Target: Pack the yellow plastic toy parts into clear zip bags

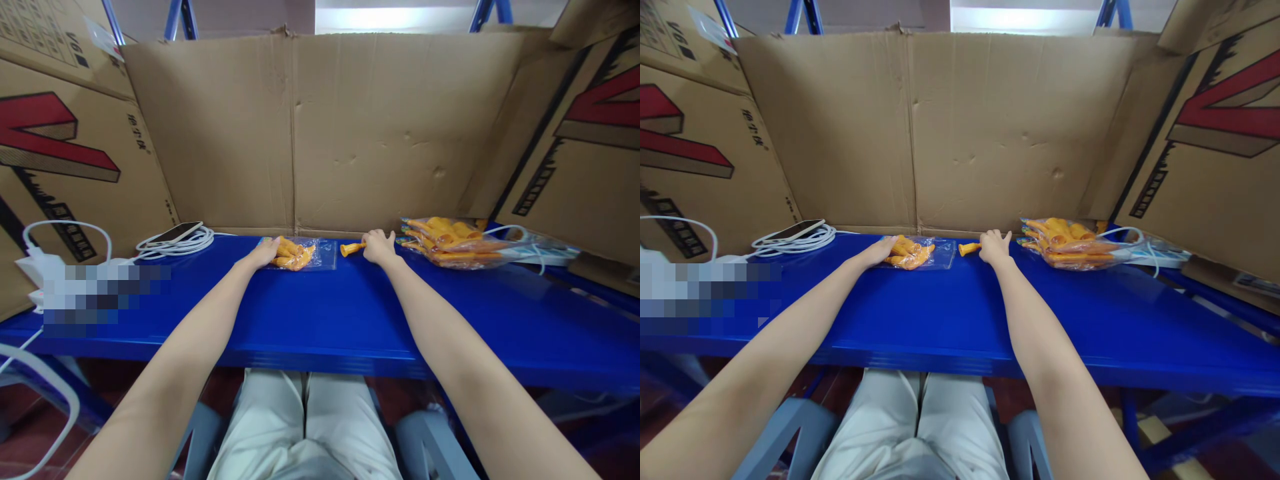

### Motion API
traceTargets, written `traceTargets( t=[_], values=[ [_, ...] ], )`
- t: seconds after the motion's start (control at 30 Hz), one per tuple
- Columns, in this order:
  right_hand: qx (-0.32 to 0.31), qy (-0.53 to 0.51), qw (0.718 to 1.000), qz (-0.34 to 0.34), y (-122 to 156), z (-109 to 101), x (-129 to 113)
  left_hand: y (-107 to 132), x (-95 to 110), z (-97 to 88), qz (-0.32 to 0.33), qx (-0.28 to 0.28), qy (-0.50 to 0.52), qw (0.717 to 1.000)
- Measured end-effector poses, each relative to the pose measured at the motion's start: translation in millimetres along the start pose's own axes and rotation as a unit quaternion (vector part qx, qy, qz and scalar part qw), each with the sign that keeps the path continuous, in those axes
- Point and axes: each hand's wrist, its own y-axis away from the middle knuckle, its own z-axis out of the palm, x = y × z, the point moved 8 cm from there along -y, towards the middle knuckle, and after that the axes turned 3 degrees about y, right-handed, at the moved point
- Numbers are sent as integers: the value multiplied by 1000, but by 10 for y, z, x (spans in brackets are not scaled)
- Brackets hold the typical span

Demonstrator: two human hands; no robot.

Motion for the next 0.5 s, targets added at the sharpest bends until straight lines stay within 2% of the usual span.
traceTargets(
  t=[0.1,0.2,0.37,0.5],
  values=[
    [53,-41,998,-9,-16,-142,-53,5,23,-2,3,1,-5,1000],
    [81,-79,992,-48,-22,-270,-208,15,30,-32,0,16,-8,1000],
    [57,-87,987,-123,16,-339,-606,56,69,38,-3,-27,16,1000],
    [33,-106,986,-125,70,-337,-805,92,120,97,0,-63,41,997]
  ],
)
